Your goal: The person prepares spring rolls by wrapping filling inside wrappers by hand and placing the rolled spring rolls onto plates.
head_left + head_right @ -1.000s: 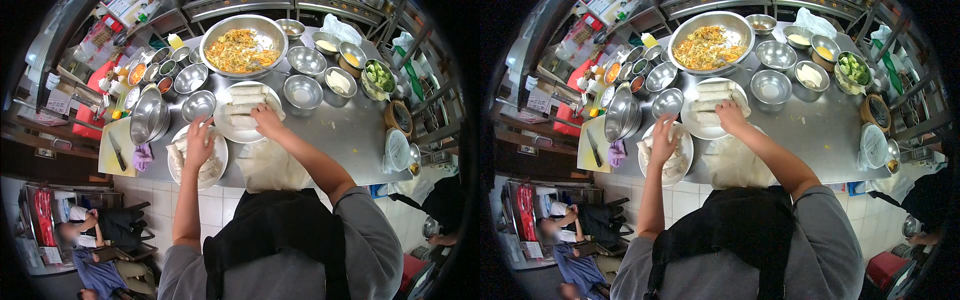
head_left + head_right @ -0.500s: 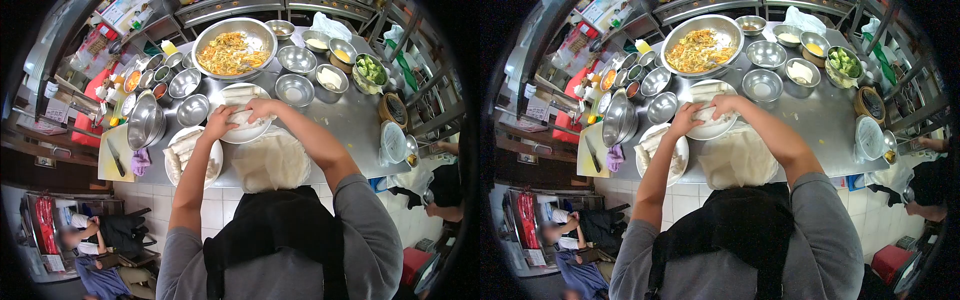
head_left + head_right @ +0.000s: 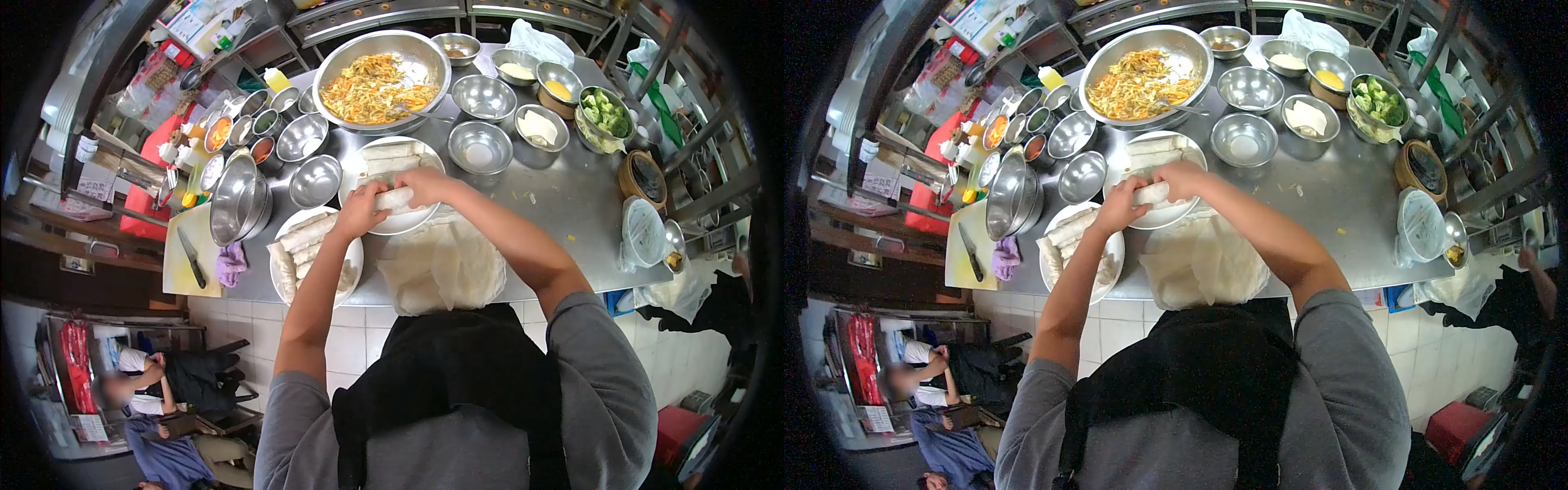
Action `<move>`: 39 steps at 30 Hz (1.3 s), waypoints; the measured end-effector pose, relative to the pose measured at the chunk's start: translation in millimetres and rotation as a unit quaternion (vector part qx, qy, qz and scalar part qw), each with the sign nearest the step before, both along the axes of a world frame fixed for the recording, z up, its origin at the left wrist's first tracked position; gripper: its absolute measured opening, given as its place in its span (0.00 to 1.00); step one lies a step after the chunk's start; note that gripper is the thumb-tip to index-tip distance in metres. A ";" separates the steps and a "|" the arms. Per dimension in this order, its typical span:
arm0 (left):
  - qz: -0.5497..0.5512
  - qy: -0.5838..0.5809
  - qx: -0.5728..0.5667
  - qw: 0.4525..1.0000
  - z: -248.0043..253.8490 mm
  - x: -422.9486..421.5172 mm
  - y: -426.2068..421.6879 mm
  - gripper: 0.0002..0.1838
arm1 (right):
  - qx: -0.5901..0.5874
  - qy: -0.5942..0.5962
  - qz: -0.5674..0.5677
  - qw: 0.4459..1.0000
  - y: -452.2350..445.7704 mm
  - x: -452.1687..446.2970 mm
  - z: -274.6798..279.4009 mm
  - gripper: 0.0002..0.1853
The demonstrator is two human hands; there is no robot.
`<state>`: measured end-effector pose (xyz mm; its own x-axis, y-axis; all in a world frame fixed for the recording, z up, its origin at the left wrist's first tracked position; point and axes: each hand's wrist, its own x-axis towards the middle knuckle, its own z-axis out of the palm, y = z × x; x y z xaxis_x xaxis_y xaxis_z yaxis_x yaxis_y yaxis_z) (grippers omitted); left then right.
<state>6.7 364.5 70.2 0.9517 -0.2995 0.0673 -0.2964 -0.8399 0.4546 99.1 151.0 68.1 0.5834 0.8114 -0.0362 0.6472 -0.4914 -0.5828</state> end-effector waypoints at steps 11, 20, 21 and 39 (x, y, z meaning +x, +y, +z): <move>-0.028 0.088 -0.080 0.992 10.6 16.6 8.3 0.29 | -0.021 0.164 0.075 0.983 -4.2 40.4 -5.6 0.34; -0.005 0.134 -0.069 0.989 20.0 15.0 9.4 0.29 | -0.041 0.145 0.066 0.986 -11.7 32.3 4.9 0.31; 0.000 0.137 -0.074 0.988 16.7 16.8 12.9 0.29 | -0.039 0.163 0.067 0.984 -12.6 33.5 8.4 0.31; 0.072 0.282 -0.251 0.923 20.8 17.0 18.4 0.32 | 0.021 0.602 -0.026 0.798 -22.4 44.8 37.9 0.17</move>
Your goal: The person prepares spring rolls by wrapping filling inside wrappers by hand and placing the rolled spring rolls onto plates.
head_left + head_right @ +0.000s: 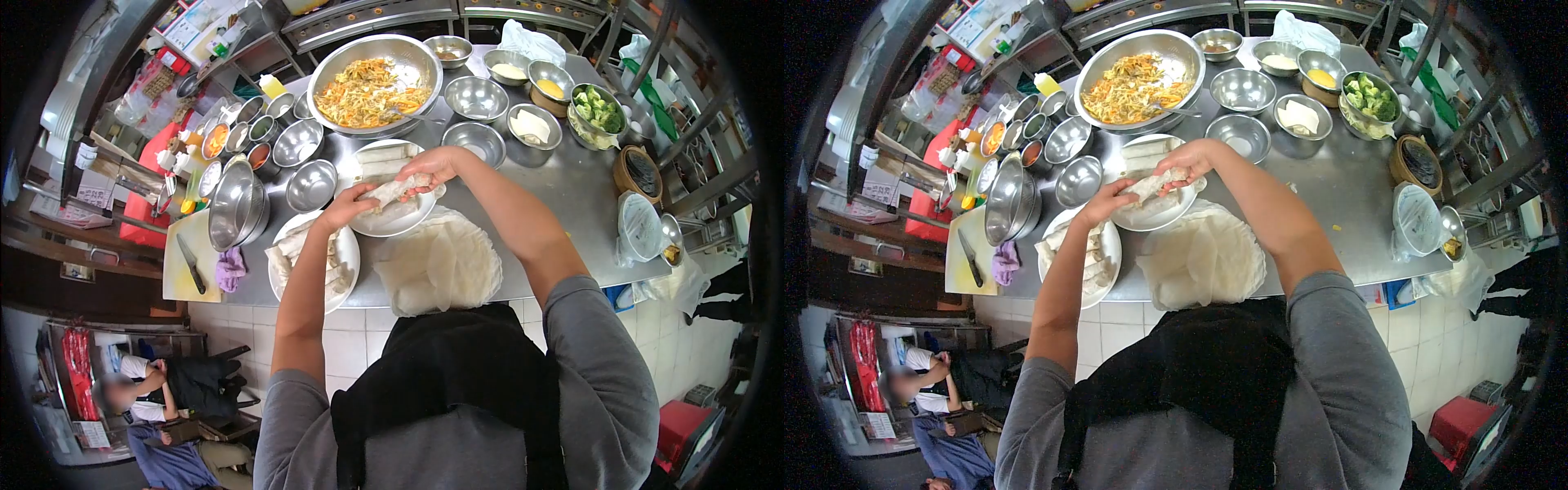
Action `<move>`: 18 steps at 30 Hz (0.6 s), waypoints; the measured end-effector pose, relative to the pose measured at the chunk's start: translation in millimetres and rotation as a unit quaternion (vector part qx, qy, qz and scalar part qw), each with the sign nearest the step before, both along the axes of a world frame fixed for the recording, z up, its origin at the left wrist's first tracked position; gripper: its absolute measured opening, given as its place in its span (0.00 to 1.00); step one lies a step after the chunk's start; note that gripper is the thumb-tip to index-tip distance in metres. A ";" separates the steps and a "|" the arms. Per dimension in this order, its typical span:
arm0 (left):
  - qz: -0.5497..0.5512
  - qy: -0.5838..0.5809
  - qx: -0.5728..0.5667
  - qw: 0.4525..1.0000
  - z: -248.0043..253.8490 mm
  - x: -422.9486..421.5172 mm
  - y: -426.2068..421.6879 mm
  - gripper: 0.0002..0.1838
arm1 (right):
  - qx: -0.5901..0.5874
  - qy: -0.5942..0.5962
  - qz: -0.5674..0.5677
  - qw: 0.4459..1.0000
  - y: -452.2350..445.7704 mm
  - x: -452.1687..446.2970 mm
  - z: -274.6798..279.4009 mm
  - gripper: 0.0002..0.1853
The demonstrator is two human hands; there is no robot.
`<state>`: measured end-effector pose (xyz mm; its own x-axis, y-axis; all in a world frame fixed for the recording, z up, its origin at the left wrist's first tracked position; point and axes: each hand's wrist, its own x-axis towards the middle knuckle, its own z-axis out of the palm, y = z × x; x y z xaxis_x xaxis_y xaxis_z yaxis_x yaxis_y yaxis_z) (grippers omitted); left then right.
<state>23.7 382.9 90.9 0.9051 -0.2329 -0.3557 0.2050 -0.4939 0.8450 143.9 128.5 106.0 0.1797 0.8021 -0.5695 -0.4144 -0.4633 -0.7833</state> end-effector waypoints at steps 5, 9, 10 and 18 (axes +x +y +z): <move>0.043 0.074 -0.053 0.995 5.4 4.0 4.5 0.33 | 0.010 0.043 -0.013 0.999 4.8 5.4 -6.2 0.19; 0.044 0.123 -0.131 0.983 3.7 7.7 8.0 0.36 | -0.014 0.022 -0.060 0.998 6.3 1.6 2.8 0.18; 0.040 0.123 -0.128 0.983 4.2 9.5 10.5 0.36 | 0.001 0.019 -0.074 0.997 3.7 -0.6 5.9 0.18; 0.049 0.146 -0.210 0.966 27.6 14.8 -9.0 0.33 | 0.075 -0.017 -0.076 0.994 -42.7 2.3 16.9 0.17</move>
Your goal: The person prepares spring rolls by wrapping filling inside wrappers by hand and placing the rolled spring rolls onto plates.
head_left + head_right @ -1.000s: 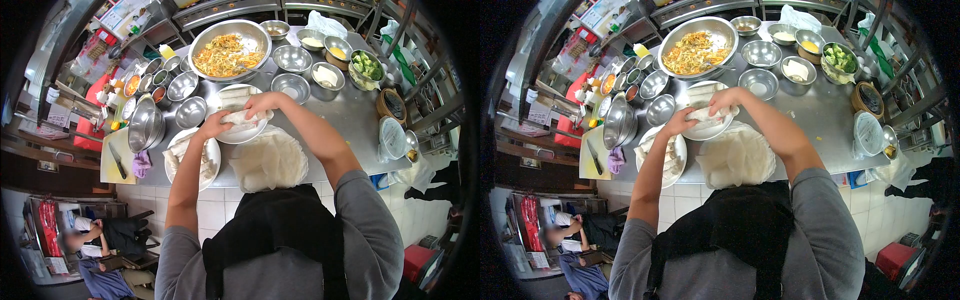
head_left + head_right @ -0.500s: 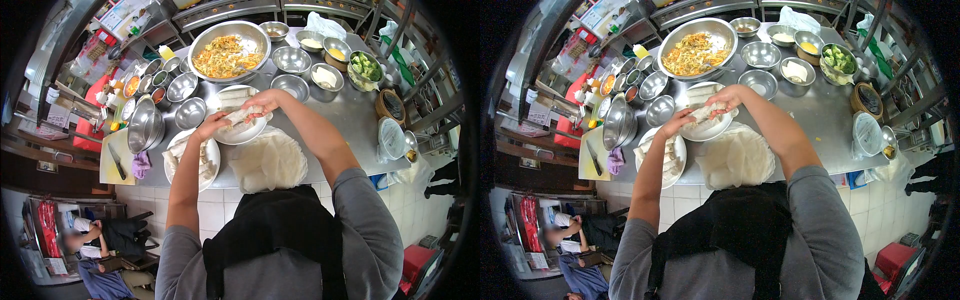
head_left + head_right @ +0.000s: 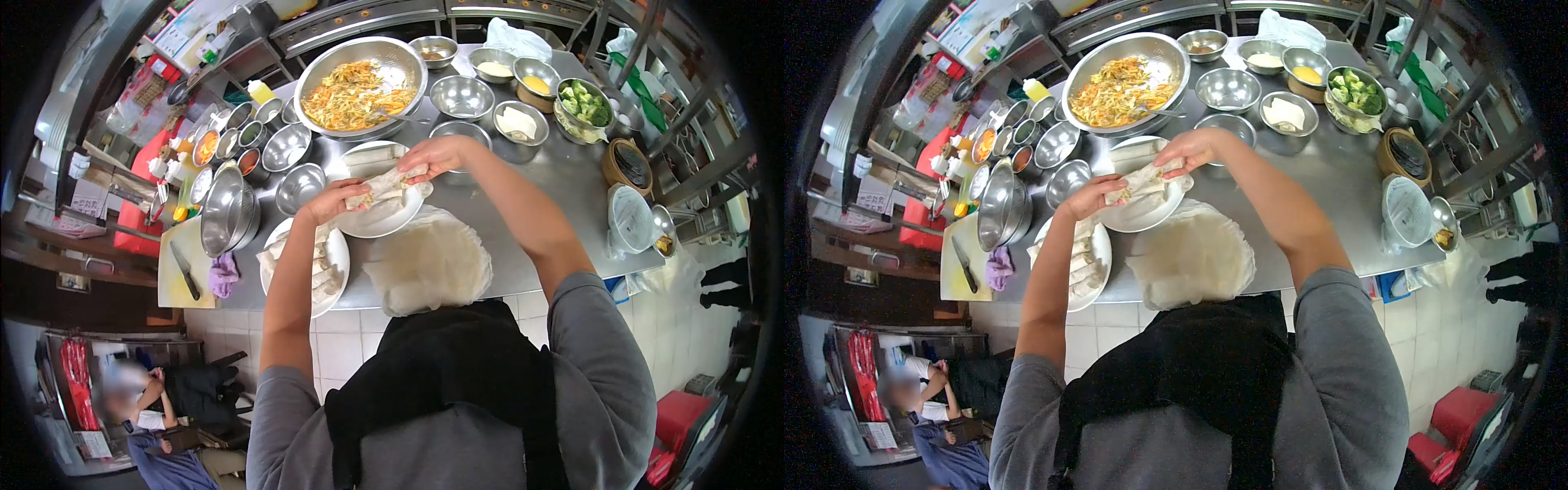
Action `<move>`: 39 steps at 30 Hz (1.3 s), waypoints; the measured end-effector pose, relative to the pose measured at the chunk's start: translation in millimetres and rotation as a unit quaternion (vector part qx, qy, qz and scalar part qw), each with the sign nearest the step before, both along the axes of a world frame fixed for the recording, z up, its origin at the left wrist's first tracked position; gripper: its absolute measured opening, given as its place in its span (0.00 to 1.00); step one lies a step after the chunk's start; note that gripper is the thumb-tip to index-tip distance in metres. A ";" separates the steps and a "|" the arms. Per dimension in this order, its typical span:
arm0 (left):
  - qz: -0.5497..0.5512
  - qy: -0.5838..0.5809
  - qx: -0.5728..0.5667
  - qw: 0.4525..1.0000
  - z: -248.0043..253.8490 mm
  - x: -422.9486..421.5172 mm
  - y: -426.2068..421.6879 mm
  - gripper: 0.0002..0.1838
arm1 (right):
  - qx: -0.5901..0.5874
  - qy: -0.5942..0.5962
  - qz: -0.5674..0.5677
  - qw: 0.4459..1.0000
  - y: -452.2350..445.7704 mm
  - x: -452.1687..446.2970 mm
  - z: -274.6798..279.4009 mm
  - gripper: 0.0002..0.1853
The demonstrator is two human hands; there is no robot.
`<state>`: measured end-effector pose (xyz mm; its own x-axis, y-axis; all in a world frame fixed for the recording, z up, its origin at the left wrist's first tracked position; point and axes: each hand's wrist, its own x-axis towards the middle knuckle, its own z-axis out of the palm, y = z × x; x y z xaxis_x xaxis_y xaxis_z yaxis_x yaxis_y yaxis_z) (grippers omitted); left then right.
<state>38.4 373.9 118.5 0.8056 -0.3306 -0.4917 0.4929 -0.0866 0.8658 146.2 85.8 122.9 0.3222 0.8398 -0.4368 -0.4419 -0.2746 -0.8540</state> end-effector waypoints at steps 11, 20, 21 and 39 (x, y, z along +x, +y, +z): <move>-0.209 -0.035 0.008 0.977 3.4 37.6 -125.9 0.31 | -0.093 -0.022 -0.099 0.990 -155.9 -16.7 15.2 0.25; -0.149 -0.003 0.015 0.989 -39.3 17.4 -258.9 0.29 | -0.217 -0.031 -0.180 0.959 -284.1 -49.2 -37.7 0.26; -0.142 -0.023 0.042 0.989 -49.5 15.0 -270.6 0.29 | -0.232 -0.045 -0.187 0.954 -293.1 -55.0 -43.0 0.26; 0.160 -0.442 0.400 0.787 -59.1 -127.5 -202.6 0.14 | -0.203 -0.591 -0.295 0.723 -188.6 -120.6 -67.0 0.16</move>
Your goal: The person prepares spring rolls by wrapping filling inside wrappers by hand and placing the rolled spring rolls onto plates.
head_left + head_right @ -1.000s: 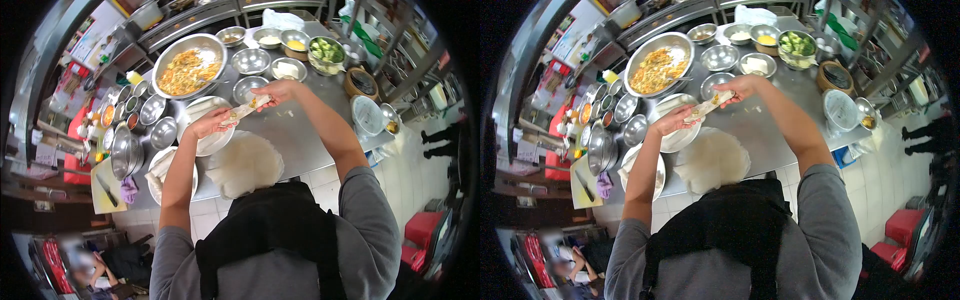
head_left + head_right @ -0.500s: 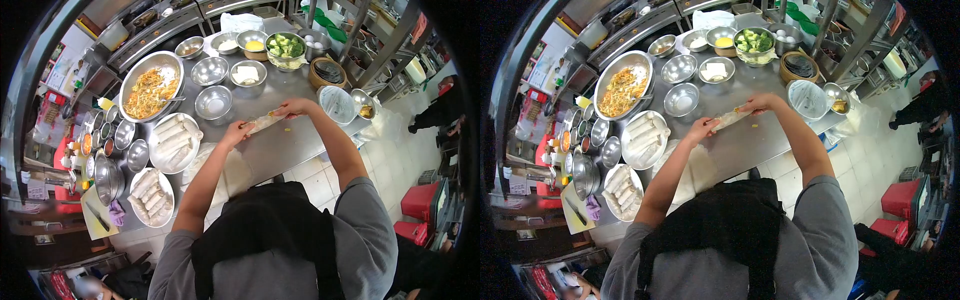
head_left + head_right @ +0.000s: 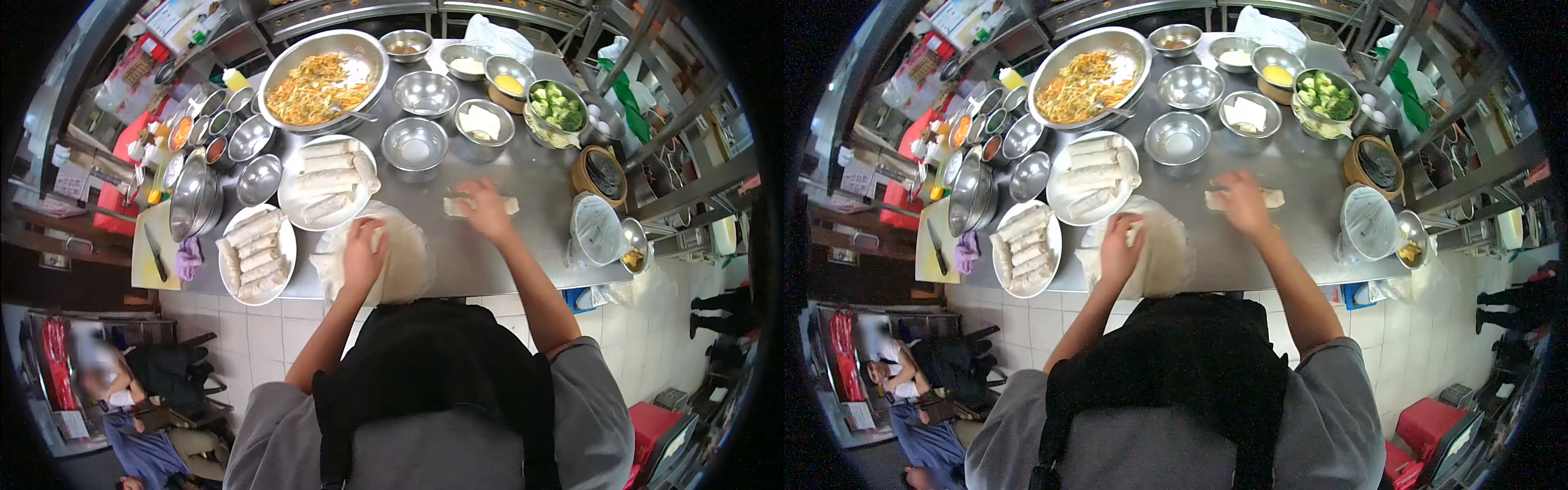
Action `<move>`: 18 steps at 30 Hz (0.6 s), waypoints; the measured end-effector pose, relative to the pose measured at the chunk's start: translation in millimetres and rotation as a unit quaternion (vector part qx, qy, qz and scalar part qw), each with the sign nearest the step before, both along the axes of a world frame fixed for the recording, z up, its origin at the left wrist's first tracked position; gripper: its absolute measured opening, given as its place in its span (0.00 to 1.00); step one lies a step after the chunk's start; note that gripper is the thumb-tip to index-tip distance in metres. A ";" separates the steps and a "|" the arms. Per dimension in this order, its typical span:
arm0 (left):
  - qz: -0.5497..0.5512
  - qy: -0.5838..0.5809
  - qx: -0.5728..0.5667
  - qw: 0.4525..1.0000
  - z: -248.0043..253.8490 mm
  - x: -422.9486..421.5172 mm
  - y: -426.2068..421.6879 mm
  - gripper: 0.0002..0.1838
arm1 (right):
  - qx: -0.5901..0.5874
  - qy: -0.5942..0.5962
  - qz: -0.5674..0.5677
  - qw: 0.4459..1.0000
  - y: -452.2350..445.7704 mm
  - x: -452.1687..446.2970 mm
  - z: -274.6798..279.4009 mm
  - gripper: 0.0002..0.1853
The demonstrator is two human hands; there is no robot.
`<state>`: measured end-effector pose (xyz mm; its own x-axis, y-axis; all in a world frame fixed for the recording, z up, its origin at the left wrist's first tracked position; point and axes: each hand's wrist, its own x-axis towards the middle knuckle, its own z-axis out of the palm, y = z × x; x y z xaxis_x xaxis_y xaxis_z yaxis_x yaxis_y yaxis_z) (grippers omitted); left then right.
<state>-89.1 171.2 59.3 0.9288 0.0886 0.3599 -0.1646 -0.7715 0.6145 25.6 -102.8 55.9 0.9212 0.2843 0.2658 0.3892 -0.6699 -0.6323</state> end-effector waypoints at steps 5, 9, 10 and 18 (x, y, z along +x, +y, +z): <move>0.133 0.122 -0.086 0.980 -40.5 -66.6 57.0 0.14 | 0.085 0.123 0.235 0.961 103.0 -27.4 -10.5 0.13; 0.106 0.157 -0.114 0.975 -36.8 -85.5 55.3 0.19 | -0.025 -0.024 0.305 0.952 150.9 -38.7 -32.0 0.12; 0.098 0.156 -0.113 0.976 -32.4 -86.0 51.5 0.20 | -0.067 -0.019 0.305 0.950 155.5 -37.2 -33.2 0.12; 0.023 0.151 -0.162 0.975 -31.0 -75.6 39.4 0.25 | -0.031 0.050 0.329 0.942 151.8 -32.8 13.4 0.03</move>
